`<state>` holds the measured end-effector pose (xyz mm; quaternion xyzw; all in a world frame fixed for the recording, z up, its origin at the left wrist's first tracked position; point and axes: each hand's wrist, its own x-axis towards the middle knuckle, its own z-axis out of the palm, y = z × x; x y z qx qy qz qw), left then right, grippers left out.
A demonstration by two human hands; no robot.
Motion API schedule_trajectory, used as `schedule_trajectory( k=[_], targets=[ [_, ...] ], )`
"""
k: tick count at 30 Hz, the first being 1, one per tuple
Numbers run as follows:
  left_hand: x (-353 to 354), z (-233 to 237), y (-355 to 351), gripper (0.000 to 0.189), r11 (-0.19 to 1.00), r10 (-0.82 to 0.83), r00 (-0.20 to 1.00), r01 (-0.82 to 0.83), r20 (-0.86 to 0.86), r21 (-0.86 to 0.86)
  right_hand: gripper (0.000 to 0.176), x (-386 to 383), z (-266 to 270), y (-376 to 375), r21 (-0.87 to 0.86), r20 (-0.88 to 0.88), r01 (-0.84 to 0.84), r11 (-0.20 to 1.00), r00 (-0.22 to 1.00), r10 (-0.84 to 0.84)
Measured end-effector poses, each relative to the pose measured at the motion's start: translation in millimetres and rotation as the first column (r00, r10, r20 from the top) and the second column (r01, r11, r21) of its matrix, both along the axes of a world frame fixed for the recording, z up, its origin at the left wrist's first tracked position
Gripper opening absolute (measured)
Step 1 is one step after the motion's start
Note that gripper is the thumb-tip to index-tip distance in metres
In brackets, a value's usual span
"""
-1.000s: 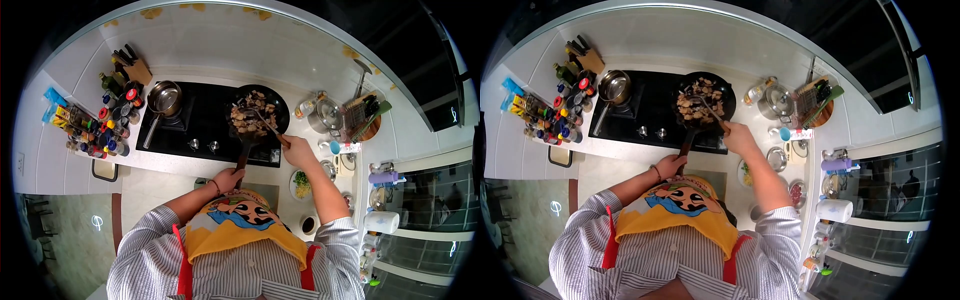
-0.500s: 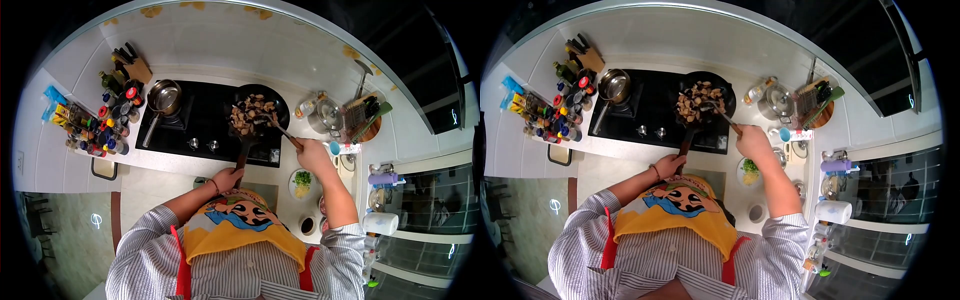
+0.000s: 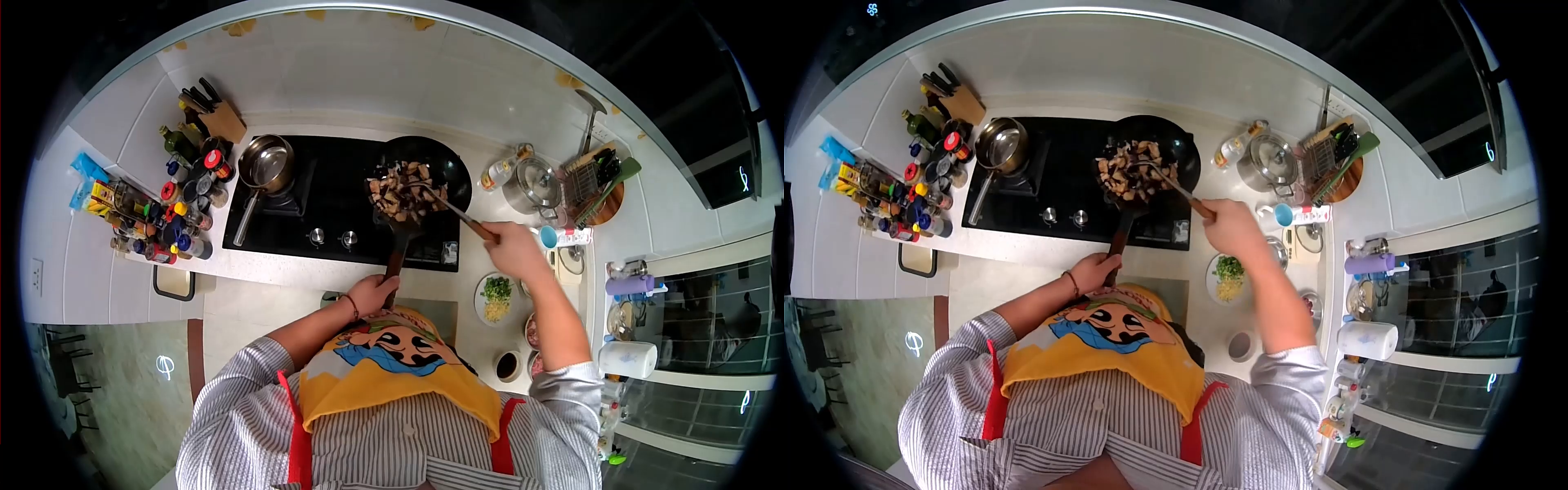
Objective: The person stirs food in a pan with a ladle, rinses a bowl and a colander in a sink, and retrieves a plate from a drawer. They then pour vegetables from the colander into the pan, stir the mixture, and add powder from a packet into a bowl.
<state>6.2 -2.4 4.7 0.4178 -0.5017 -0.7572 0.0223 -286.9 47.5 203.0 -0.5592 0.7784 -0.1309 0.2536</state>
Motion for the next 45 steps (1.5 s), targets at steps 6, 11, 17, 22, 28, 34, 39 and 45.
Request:
schedule_trajectory(
  k=[6, 11, 17, 22, 28, 34, 39, 45],
  targets=[
    [-1, -10, 0, 0.043, 1.0, 0.006, 1.0, -0.005, -0.018, 0.027, 0.031, -2, 23, 14, 0.093, -0.283, -0.16, 0.983, 0.942, 0.18],
    [0, -2, 2, 0.044, 0.999, 0.019, 1.0, -0.019, -0.008, 0.03, 0.026, -2, -57, -19, -0.06, -0.157, -0.025, 0.998, 0.988, 0.015],
    [0, 1, -2, 0.047, 1.0, -0.027, 1.0, 0.028, 0.014, -0.014, 0.036, -4, -85, -11, -0.121, 0.053, 0.069, 0.99, 0.997, -0.063],
    [1, -13, 0, 0.046, 1.0, -0.01, 0.999, 0.009, -0.033, -0.019, 0.038, -9, -64, -13, 0.031, -0.013, 0.054, 0.998, 0.998, -0.054],
    [-2, -5, -1, 0.044, 0.999, 0.015, 0.999, -0.014, -0.041, 0.034, 0.041, 3, -104, -14, -0.151, 0.078, 0.039, 0.988, 0.997, -0.027],
    [-3, -12, 0, 0.045, 1.0, -0.013, 0.999, 0.014, -0.052, 0.019, 0.042, -8, 13, 11, -0.033, -0.108, -0.058, 0.998, 0.993, 0.055],
    [-5, 8, 0, 0.048, 1.0, -0.021, 1.0, 0.021, -0.001, 0.004, 0.039, -7, 22, 21, 0.07, -0.252, -0.173, 0.982, 0.95, 0.185],
    [6, -16, -6, 0.048, 1.0, 0.023, 0.999, -0.023, -0.027, -0.008, 0.035, 1, -59, 2, -0.098, -0.166, -0.034, 0.995, 0.986, 0.018]
  ],
)
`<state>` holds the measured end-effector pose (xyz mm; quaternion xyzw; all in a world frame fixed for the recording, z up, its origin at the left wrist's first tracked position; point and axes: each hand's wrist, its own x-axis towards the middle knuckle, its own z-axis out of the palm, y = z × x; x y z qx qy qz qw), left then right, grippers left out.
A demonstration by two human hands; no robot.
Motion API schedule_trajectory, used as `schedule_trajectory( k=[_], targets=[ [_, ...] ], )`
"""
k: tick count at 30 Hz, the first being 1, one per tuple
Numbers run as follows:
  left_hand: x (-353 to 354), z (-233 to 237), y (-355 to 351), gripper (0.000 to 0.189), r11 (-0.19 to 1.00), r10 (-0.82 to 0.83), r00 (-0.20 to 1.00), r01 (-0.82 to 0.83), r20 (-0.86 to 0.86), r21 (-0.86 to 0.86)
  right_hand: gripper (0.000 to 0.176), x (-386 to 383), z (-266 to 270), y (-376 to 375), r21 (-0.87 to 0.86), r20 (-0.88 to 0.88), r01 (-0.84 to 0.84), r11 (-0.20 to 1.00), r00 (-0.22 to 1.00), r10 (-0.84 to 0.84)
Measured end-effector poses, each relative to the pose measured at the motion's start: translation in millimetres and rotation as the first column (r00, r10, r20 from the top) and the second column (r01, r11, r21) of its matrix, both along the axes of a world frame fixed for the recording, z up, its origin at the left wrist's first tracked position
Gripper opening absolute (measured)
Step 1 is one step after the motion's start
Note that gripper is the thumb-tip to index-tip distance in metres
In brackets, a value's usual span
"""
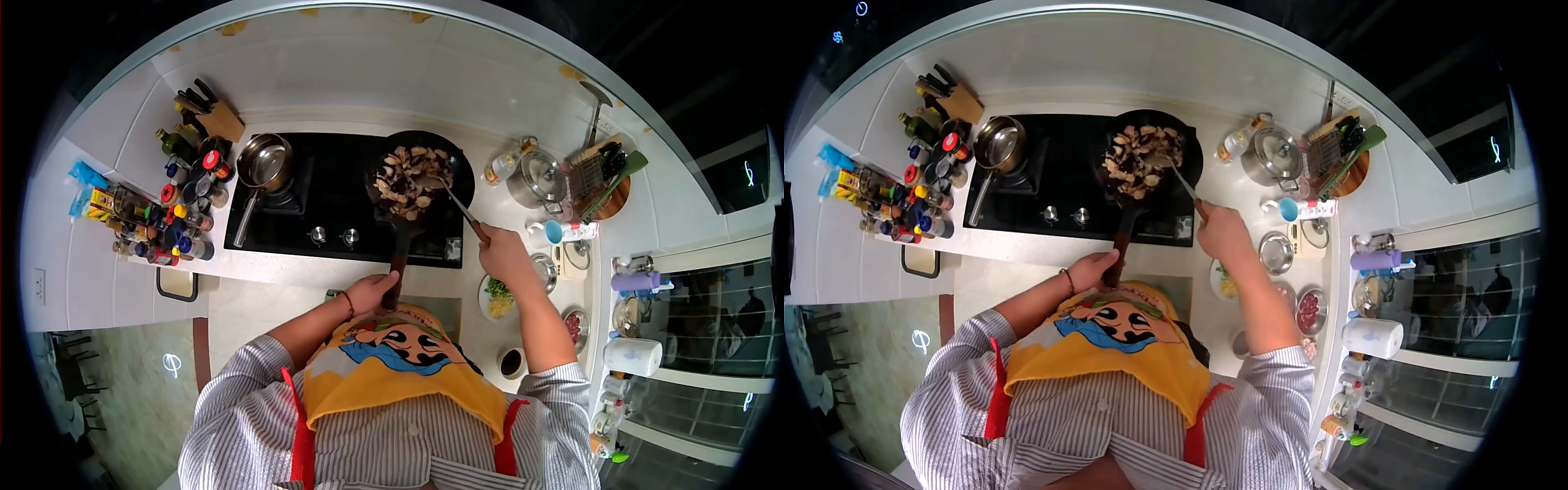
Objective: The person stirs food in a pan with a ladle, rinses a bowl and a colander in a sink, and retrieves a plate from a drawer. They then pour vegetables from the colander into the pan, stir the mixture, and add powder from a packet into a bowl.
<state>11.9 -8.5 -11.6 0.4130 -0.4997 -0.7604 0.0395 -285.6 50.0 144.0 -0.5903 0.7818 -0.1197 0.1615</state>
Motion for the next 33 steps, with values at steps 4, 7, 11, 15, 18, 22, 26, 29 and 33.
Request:
schedule_trajectory(
  k=[4, 7, 11, 15, 18, 22, 26, 29, 33],
  targets=[
    [25, -36, -53, 0.04, 0.914, -0.056, 0.972, 0.143, 0.23, -0.38, 0.035, -1, -19, 0, -0.144, 0.078, 0.043, 0.989, 0.996, -0.032],
    [40, -71, -93, 0.039, 0.517, 0.301, 0.848, 0.24, 0.437, -0.821, 0.037, -3, -4, 4, 0.01, 0.183, 0.151, 0.988, 0.972, -0.15],
    [33, -92, -113, 0.044, 0.399, 0.231, 0.833, 0.39, 0.502, -0.83, 0.039, -11, -18, 7, -0.021, 0.131, 0.137, 0.99, 0.982, -0.133],
    [20, -107, -123, 0.036, 0.471, 0.154, 0.764, 0.501, 0.627, -0.726, 0.04, -5, -18, 9, 0.023, 0.123, 0.161, 0.987, 0.979, -0.162],
    [18, -131, -132, 0.029, 0.455, 0.174, 0.733, 0.532, 0.658, -0.713, 0.039, -7, -19, 12, 0.015, 0.126, 0.162, 0.987, 0.978, -0.163],
    [11, -110, -128, 0.03, 0.468, 0.19, 0.705, 0.546, 0.683, -0.695, 0.039, -4, -6, 12, 0.044, 0.117, 0.132, 0.99, 0.984, -0.137],
    [6, -105, -131, 0.037, 0.485, 0.143, 0.7, 0.567, 0.7, -0.666, 0.036, 1, -3, 16, 0.054, 0.116, 0.114, 0.992, 0.986, -0.119],
    [-2, -63, -131, 0.043, 0.647, 0.069, 0.612, 0.574, 0.788, -0.503, 0.036, 4, 1, 15, 0.088, 0.133, 0.138, 0.987, 0.98, -0.149],
    [5, -20, -95, 0.062, 0.696, 0.051, 0.606, 0.549, 0.794, -0.463, 0.037, 0, 11, 21, 0.008, 0.146, 0.103, 0.995, 0.984, -0.103]
  ],
)
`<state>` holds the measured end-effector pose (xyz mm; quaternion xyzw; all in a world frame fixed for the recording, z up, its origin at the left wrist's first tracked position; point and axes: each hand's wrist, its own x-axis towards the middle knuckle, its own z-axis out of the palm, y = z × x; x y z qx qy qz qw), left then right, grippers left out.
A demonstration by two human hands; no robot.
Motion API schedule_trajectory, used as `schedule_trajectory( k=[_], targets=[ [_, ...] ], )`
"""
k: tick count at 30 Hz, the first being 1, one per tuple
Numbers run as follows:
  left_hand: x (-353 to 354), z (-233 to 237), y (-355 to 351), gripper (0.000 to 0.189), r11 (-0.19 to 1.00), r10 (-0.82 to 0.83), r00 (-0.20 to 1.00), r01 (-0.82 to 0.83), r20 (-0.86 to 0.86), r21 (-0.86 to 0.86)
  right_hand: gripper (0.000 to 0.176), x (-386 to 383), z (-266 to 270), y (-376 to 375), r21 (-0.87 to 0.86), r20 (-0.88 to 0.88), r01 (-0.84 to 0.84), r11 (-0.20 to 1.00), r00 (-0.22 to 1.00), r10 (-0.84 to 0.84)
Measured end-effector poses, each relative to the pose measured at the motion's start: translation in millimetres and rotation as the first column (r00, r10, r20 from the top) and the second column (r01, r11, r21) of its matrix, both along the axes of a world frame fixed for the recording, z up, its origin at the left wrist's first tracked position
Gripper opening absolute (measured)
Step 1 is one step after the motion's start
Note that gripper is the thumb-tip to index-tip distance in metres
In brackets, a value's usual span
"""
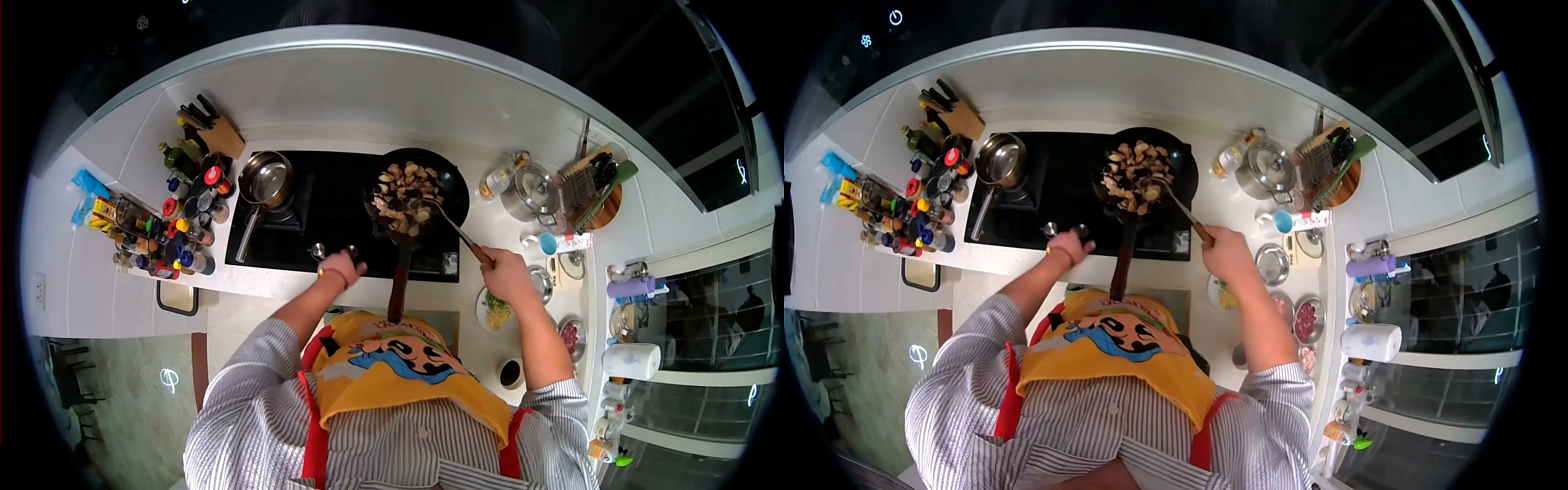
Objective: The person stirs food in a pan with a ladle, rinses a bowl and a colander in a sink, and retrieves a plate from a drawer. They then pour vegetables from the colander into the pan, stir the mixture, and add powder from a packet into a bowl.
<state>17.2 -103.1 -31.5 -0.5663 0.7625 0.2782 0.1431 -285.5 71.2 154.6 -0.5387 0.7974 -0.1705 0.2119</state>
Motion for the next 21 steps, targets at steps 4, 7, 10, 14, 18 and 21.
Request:
schedule_trajectory(
  k=[4, 7, 10, 14, 18, 21],
  targets=[
    [63, 6, 70, 0.075, 0.766, -0.131, 0.877, 0.386, -0.462, 0.515, 0.04, -13, -1, -1, -0.084, 0.033, 0.091, 0.992, 0.996, -0.088],
    [94, 55, 88, 0.069, 0.689, -0.101, 0.89, 0.385, -0.444, 0.614, 0.039, -19, -9, -32, -0.203, -0.022, 0.091, 0.975, 0.995, -0.098],
    [109, 69, 76, 0.063, 0.604, -0.072, 0.903, 0.378, -0.424, 0.702, 0.041, -10, -27, -65, -0.21, -0.03, 0.067, 0.975, 0.997, -0.075],
    [72, -4, 75, 0.058, 0.842, 0.24, 0.785, 0.125, -0.572, 0.525, 0.044, 0, -72, -67, -0.187, 0.007, 0.063, 0.98, 0.998, -0.063],
    [-22, 25, 102, 0.039, 0.255, 0.898, 0.352, 0.071, -0.263, 0.964, 0.043, 7, -50, -45, -0.083, 0.0, -0.041, 0.996, 0.999, 0.041],
    [-32, 27, 110, 0.027, 0.32, 0.895, 0.307, 0.063, -0.323, 0.946, 0.043, 9, 14, -27, 0.016, -0.127, -0.16, 0.987, 0.979, 0.161]
  ],
)
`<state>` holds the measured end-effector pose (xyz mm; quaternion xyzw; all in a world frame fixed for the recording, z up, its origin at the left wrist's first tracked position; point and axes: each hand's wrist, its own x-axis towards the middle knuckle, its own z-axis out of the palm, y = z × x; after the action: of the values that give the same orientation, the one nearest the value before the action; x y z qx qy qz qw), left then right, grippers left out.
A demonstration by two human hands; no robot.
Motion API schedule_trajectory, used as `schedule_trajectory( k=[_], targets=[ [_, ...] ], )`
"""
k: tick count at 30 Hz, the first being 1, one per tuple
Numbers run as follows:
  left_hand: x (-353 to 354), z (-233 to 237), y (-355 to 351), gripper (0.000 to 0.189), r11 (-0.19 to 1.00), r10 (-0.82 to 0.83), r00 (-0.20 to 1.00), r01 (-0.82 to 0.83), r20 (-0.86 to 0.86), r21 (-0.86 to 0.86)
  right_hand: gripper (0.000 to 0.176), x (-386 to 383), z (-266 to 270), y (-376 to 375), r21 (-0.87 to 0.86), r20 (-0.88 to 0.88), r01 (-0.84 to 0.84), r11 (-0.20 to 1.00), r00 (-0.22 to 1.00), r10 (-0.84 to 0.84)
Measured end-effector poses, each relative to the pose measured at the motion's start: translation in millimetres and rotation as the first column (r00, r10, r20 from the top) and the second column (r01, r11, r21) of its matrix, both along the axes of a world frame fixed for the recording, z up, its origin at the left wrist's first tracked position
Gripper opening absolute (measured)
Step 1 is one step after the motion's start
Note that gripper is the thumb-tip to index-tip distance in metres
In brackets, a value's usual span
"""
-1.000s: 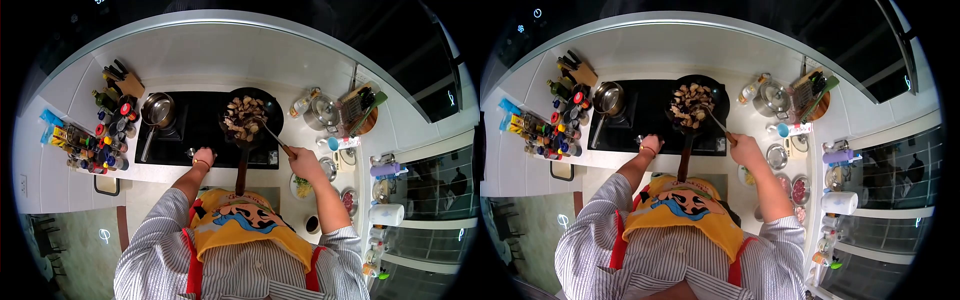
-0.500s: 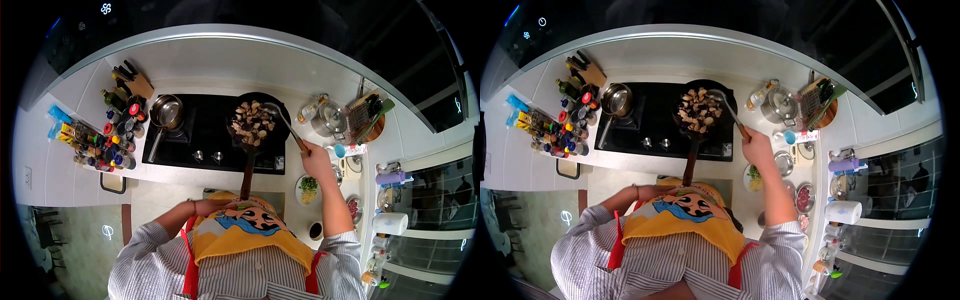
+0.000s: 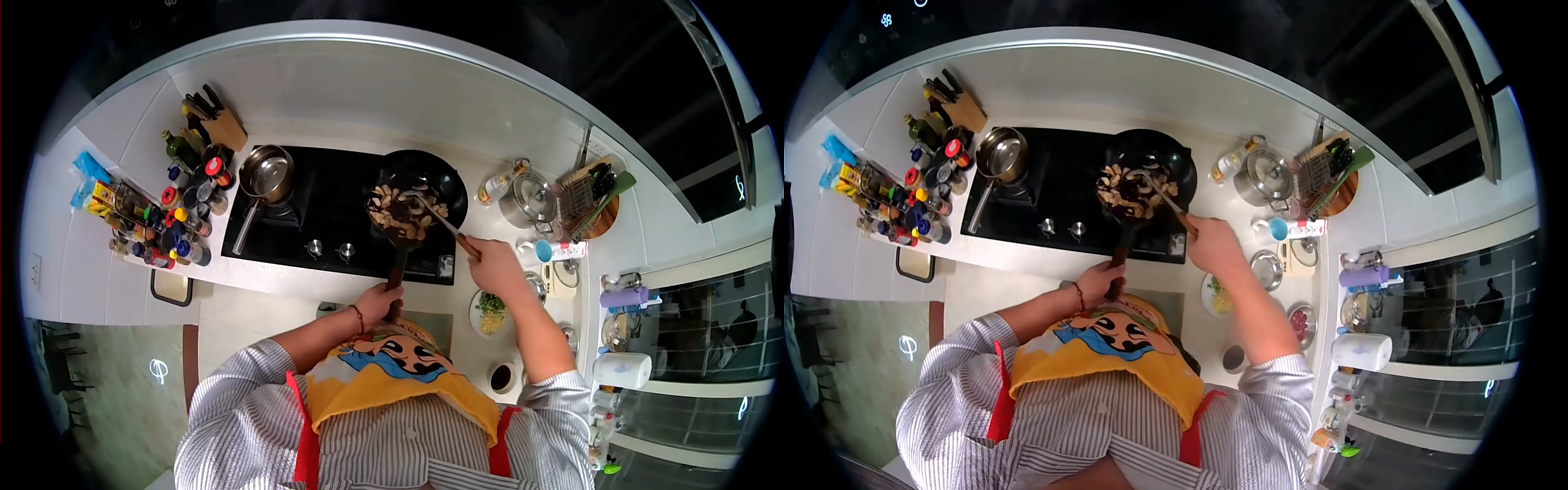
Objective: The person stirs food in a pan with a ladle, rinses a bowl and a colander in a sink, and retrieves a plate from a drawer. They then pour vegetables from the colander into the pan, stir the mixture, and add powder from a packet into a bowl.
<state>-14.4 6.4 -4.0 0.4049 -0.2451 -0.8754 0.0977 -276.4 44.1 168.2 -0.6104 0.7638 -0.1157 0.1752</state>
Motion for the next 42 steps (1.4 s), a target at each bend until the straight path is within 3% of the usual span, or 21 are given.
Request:
schedule_trajectory(
  k=[2, 4, 11, 13, 16, 20, 24, 26, 29, 32, 34, 36, 39, 41, 42],
  targets=[
    [2, 6, -2, 0.02, 0.998, -0.015, 0.995, 0.021, 0.1, -0.057, 0.044, 10, 46, 16, 0.044, -0.091, -0.019, 0.999, 0.996, 0.023],
    [3, 8, 0, 0.021, 0.999, -0.004, 0.996, 0.008, 0.094, -0.046, 0.043, 12, 63, 29, 0.095, -0.169, -0.046, 0.994, 0.984, 0.062],
    [3, 8, 5, 0.026, 0.999, 0.003, 0.996, 0.001, 0.086, -0.045, 0.038, 7, -33, 3, 0.063, -0.156, 0.059, 0.996, 0.987, -0.049],
    [5, 7, 5, 0.026, 0.998, -0.014, 0.995, 0.02, 0.094, -0.066, 0.04, 3, -59, -7, -0.076, 0.038, 0.087, 0.993, 0.996, -0.084],
    [3, 19, 2, 0.026, 0.994, -0.028, 0.994, 0.039, 0.108, -0.102, 0.043, 7, -76, 1, -0.139, 0.166, 0.102, 0.985, 0.983, -0.078],
    [4, 12, 2, 0.026, 0.994, -0.03, 0.993, 0.042, 0.114, -0.105, 0.044, -8, -25, 15, -0.016, 0.178, 0.039, 0.999, 0.983, -0.035],
    [5, 14, 1, 0.026, 0.995, -0.026, 0.991, 0.039, 0.134, -0.092, 0.041, -2, 70, 27, 0.049, -0.055, -0.02, 0.999, 0.998, 0.023],
    [4, 15, 1, 0.026, 0.994, -0.03, 0.989, 0.045, 0.145, -0.101, 0.039, -1, 84, 34, 0.074, -0.159, -0.048, 0.996, 0.985, 0.06],
    [3, 14, 1, 0.027, 0.993, -0.031, 0.989, 0.047, 0.147, -0.105, 0.04, 6, 55, 26, 0.18, -0.126, -0.06, 0.982, 0.989, 0.083],
    [3, 12, 2, 0.027, 0.992, -0.028, 0.99, 0.044, 0.137, -0.116, 0.036, -2, -12, 15, 0.038, -0.103, 0.0, 0.999, 0.995, 0.004],
    [4, 14, 1, 0.027, 0.991, -0.026, 0.99, 0.044, 0.136, -0.129, 0.034, -9, -19, 8, -0.052, -0.066, 0.038, 0.998, 0.997, -0.041],
    [5, 15, 1, 0.027, 0.99, -0.027, 0.99, 0.046, 0.139, -0.136, 0.03, -20, -12, 7, -0.167, 0.104, 0.134, 0.977, 0.988, -0.118],
    [5, 14, 2, 0.028, 0.987, -0.04, 0.988, 0.063, 0.148, -0.149, 0.031, -25, -11, -13, -0.133, 0.144, 0.249, 0.959, 0.963, -0.229],
    [3, 11, 2, 0.029, 0.987, -0.026, 0.99, 0.047, 0.136, -0.154, 0.034, -38, -52, -31, -0.132, 0.136, 0.264, 0.956, 0.96, -0.246],
    [3, 12, 2, 0.029, 0.986, -0.031, 0.99, 0.052, 0.139, -0.157, 0.035, -44, -81, -39, -0.115, 0.23, 0.3, 0.947, 0.936, -0.269]
  ],
)
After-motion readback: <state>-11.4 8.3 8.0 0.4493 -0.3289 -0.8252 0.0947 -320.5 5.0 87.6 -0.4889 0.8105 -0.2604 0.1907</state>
